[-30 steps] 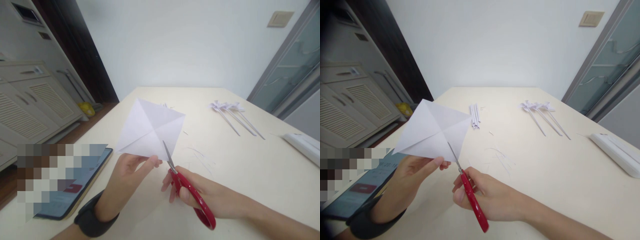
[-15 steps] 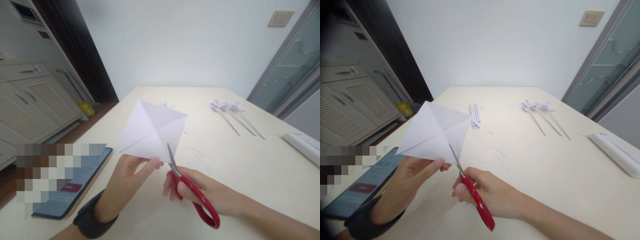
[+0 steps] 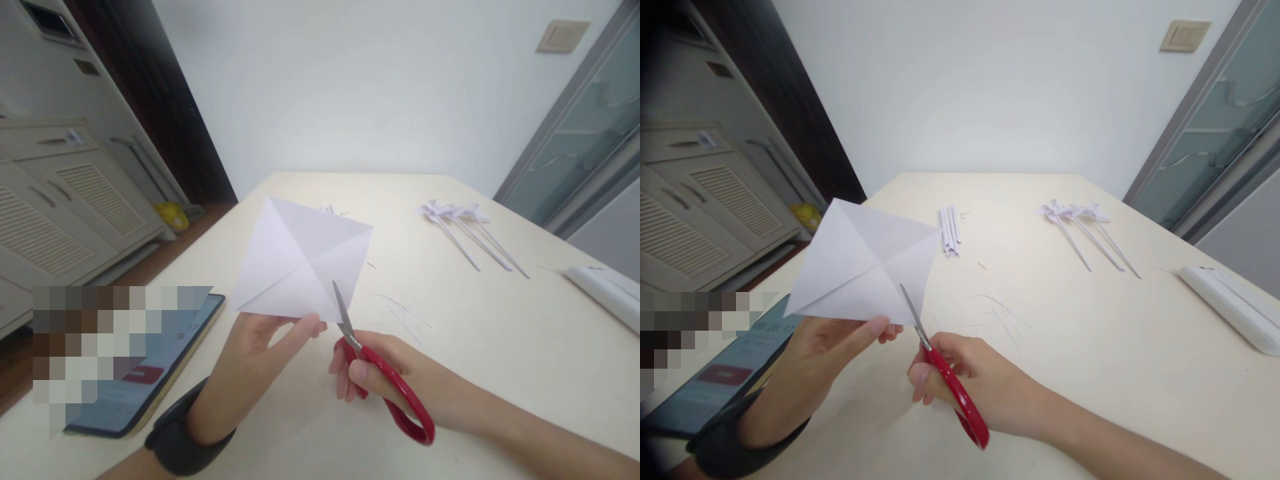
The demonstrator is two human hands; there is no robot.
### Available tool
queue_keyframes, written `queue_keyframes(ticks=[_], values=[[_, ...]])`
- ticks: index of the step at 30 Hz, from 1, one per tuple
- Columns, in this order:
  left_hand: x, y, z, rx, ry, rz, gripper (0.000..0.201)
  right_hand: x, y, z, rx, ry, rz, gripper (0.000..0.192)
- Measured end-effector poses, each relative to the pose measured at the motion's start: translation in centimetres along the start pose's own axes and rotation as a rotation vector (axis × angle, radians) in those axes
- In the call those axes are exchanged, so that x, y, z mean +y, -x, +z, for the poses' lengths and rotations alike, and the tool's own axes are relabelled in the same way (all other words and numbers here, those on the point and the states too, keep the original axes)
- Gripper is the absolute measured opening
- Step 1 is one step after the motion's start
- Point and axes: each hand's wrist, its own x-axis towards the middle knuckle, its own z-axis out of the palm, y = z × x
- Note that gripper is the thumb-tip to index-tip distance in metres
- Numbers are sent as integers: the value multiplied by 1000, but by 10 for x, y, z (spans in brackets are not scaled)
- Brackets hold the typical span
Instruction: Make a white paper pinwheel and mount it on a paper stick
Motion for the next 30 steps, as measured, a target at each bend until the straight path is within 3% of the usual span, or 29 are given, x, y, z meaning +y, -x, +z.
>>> queue_keyframes(ticks=[23,30], values=[[3,-2,2,1,30,-3,15,6,-4,5,72,14,56,22],[12,-4,4,68,50,-35,20,8,-3,5,83,35,50,23]])
